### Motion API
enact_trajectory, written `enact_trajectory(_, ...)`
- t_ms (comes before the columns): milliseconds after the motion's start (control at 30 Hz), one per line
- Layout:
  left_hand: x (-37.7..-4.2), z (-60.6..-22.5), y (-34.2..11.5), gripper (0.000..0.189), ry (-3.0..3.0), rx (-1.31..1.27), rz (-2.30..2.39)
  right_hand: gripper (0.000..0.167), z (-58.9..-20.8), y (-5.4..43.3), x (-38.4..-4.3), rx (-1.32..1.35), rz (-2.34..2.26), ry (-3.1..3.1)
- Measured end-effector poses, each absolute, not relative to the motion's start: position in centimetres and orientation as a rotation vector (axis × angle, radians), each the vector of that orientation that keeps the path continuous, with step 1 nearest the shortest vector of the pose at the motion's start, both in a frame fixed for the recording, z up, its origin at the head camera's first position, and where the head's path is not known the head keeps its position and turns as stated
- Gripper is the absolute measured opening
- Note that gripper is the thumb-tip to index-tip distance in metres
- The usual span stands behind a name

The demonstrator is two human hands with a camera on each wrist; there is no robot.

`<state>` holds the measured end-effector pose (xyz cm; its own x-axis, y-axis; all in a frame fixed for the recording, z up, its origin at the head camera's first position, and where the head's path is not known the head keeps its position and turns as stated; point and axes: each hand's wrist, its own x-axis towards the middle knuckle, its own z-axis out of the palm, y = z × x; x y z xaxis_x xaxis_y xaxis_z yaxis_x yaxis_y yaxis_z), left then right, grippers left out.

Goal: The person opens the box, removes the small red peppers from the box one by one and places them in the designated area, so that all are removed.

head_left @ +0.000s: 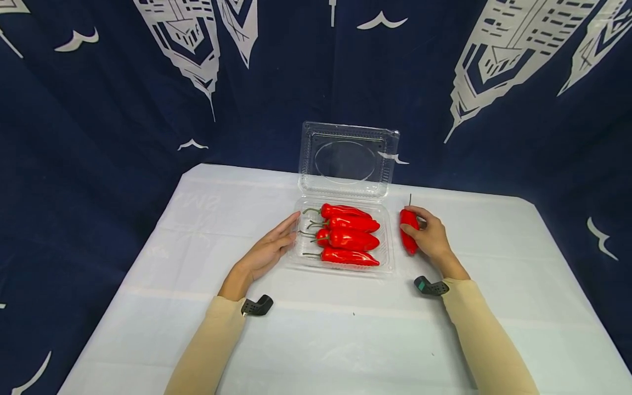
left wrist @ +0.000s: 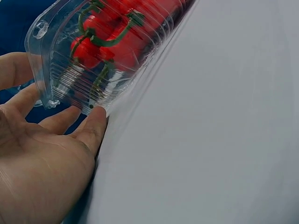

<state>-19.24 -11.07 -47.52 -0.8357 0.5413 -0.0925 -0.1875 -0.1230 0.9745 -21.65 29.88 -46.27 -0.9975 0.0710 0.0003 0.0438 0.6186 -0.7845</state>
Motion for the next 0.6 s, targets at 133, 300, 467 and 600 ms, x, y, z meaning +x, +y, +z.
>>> enact_trajectory(133, -19.21, -47.55, -11.07, 0.059, 1.678, 0.390, 2.002, 0.051, -46.32, 29.91, -21.77, -0.096, 1.262, -2.790)
enact_trajectory(300, -19.24, -47.59, -11.09, 0.059, 1.679, 0.393, 2.000, 0.051, -46.29, 30.01, -22.09, -0.111, 1.242, -2.788)
enact_trajectory(467, -19.20, -47.54, -11.09, 0.059, 1.682, 0.394, 2.003, 0.051, -46.15, 29.99, -22.19, -0.114, 1.219, -2.796)
enact_trajectory(600, -19.25, -47.64, -11.09, 0.058, 1.682, 0.397, 2.007, 0.054, -46.12, 29.93, -22.04, -0.101, 1.205, -2.813)
